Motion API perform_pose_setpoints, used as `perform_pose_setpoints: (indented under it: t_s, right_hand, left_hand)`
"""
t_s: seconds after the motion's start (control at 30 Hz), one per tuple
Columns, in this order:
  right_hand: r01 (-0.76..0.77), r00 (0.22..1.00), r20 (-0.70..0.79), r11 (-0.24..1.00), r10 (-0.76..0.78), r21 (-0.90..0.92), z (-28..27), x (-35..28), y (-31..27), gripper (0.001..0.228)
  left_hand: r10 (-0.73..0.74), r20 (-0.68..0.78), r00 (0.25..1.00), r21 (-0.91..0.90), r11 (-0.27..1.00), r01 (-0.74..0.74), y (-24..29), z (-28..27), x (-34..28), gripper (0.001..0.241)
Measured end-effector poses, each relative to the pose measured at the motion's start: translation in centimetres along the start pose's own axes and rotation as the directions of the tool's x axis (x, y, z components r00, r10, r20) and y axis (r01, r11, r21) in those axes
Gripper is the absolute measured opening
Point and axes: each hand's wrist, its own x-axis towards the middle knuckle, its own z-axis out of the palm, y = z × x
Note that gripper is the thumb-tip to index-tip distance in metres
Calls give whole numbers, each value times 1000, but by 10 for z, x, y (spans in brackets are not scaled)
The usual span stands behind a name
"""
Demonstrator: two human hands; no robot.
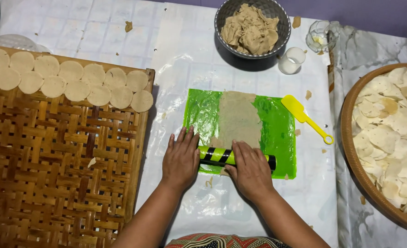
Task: Flatten dough using a rolling pin and a scraper, then place cut-out dough rounds onto a drying tray.
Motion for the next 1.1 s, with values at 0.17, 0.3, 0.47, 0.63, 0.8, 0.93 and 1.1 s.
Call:
perform_pose_setpoints:
  t_s: [0.17,0.3,0.47,0.63,0.8,0.93,1.1]
  right_hand:
    - [-171,963,207,985,172,-24,12,42,15,65]
    - [-295,868,405,954,288,-47,7,99,40,61]
    - [-368,871,314,925,378,-92,21,119,55,73]
    - [-357,888,264,926,377,-120,23,70,28,75]
    - [-282,937,216,959,275,1,18,22,7,80]
    - [-376,825,469,926,315,39,-9,51,25,75]
    - [-467,801,389,882,455,-72,18,72,49,69]
  left_hand:
    - [-115,95,989,6,993,115,-5,2,47,49]
    - [-248,347,905,73,969,238,-17,5,109,60]
    - [-282,383,880,77,959,273,-13,-10,130,62]
    - [-231,311,922,34,972,232,1,-18,76,60]
    - [-211,340,916,25,976,216,15,-26,24,58]
    - [-242,419,875,42,968,247,5,-26,44,63]
    - [-272,273,923,51,962,269,-3,-7,74,64]
